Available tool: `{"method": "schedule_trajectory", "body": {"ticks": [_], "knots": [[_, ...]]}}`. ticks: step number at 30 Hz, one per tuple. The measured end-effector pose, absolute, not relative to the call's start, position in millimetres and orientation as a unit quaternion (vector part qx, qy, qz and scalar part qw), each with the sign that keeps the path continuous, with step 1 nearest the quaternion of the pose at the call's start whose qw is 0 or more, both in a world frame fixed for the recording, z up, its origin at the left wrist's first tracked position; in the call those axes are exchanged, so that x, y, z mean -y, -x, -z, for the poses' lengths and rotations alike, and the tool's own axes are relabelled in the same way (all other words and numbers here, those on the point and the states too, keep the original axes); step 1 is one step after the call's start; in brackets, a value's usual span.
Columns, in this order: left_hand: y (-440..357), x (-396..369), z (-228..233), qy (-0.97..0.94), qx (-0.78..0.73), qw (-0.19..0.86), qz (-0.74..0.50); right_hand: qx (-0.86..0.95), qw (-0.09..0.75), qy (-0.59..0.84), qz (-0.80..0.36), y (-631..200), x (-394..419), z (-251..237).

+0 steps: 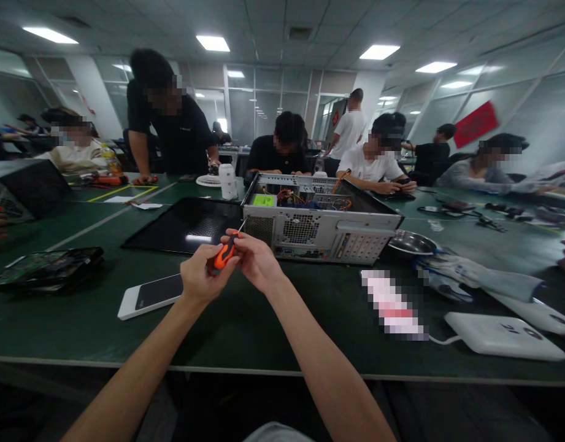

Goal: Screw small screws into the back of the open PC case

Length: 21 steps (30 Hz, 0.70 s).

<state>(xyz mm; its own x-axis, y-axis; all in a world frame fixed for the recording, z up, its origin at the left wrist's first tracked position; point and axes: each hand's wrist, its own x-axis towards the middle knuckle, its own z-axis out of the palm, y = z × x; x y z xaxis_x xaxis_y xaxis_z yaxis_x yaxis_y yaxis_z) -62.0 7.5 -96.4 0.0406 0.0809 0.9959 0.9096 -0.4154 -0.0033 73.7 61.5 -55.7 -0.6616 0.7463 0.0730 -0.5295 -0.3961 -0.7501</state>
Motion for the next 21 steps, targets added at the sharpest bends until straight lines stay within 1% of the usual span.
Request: {"method": "schedule_trajectory", "body": {"ticks": [9, 12, 16, 18, 21], "knots": [[66, -4, 96, 0.64, 0.354, 0.369, 0.574, 0.355, 0.429, 0.153, -0.816, -70, -63, 54], [64, -5, 93, 0.64, 0.336, 0.398, 0.565, 0.347, 0.433, 0.161, -0.816, -66, -62, 55], [61, -6, 93, 0.629, 0.358, 0.419, 0.548, 0.348, 0.442, 0.164, -0.811, -62, -62, 58], [62, -8, 95, 0.614, 0.367, 0.417, 0.561, 0.343, 0.434, 0.172, -0.815, -64, -62, 58], [67, -11, 99, 0.595, 0.372, 0.401, 0.589, 0.353, 0.39, 0.157, -0.835, -67, -62, 57]]}}
